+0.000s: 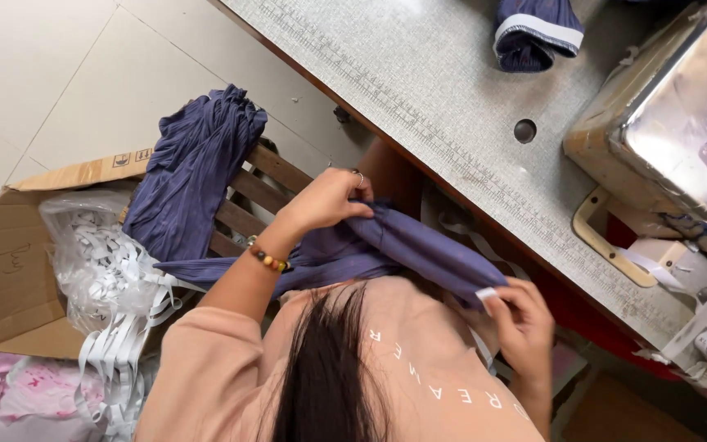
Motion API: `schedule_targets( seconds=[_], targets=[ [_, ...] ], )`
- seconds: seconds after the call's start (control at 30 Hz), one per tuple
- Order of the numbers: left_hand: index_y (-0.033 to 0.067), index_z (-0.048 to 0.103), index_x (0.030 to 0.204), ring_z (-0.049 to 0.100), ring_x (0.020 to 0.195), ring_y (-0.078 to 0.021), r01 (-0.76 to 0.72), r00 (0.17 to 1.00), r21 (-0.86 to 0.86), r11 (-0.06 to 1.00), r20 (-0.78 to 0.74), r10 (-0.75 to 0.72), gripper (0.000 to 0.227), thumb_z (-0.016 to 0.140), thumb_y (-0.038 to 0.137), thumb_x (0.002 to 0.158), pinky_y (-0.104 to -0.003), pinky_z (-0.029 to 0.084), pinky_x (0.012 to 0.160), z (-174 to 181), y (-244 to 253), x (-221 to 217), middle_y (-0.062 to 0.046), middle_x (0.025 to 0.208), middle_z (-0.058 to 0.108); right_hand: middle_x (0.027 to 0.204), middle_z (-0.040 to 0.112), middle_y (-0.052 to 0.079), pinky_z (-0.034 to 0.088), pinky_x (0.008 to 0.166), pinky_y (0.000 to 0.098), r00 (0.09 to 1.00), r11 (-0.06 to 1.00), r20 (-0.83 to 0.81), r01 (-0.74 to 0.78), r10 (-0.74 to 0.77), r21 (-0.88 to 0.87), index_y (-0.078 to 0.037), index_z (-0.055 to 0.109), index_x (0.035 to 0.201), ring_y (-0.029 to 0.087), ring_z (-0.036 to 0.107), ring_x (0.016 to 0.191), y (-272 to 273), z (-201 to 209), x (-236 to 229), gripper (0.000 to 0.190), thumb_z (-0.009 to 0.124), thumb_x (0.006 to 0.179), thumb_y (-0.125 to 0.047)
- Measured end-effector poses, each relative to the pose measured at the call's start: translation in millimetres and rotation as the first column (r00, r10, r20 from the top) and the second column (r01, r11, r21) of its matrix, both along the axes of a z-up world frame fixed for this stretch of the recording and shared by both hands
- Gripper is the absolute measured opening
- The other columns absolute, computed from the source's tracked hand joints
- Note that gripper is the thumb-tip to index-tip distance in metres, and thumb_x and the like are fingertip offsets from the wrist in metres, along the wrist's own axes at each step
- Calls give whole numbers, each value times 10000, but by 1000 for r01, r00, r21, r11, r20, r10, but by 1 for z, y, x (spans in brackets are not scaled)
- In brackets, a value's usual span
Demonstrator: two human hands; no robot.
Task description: Sewing elastic bands onto the edges of purple ribbed fabric using an industrial overlock machine.
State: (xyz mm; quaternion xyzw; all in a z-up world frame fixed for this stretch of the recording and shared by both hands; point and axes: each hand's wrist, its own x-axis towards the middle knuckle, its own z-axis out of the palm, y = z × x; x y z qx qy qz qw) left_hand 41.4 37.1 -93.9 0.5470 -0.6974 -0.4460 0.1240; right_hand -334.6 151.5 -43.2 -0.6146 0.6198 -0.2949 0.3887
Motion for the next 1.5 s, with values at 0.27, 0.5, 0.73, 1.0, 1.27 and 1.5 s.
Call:
schedule_targets(
  seconds=[0.27,0.5,0.73,1.0,1.27,1.5],
  targets=[
    [63,787,919,729,733,-311,-146,976,-61,987,157,154,200,790,261,890,-374,594,671,-35,-4,-4,-118,772,699,751,634,62,533,676,287,976,987,170,118,-136,110,-32,770,988,110,596,754,-5,-67,10,124,742,966,-150],
    [73,732,929,638,1045,-150,61,657,204,977,-745,115,82,788,121,894,-334,513,956,0,-8,12,-91,1074,750,704,639,5,530,643,222,936,943,244,184,-254,277,-53,754,1005,74,591,690,-5,-108,-7,134,754,977,-185],
    [106,721,1270,706,1108,-365,-109,968,385,917,251,9,492,583,499,1010,-472,572,886,-35,-52,7,-203,1167,730,685,676,80,530,621,279,971,939,126,158,-205,306,-56,778,998,121,595,688,-6,-105,1,143,774,952,-190],
    [3,707,1167,672,1012,-472,222,930,-103,970,320,-179,604,446,533,1044,-550,574,852,-29,-40,-25,-271,1082,679,682,689,61,522,644,293,989,944,18,135,-147,300,-117,795,963,131,598,701,-4,-92,11,118,763,947,-229],
    [83,750,989,691,903,-414,-58,998,-123,991,-10,57,308,787,369,880,-500,566,768,-47,-16,-18,-161,915,688,782,736,95,552,702,366,987,956,-93,150,-130,254,-126,794,994,174,658,759,-6,-105,2,172,772,954,-291],
    [100,746,1006,670,905,-224,-38,913,205,978,-391,118,291,594,348,1029,-402,550,844,3,-9,-24,-121,905,741,1002,756,250,577,795,516,970,983,-211,148,-123,107,-11,744,1035,423,722,954,-35,-21,47,226,707,979,-226]
  ],
)
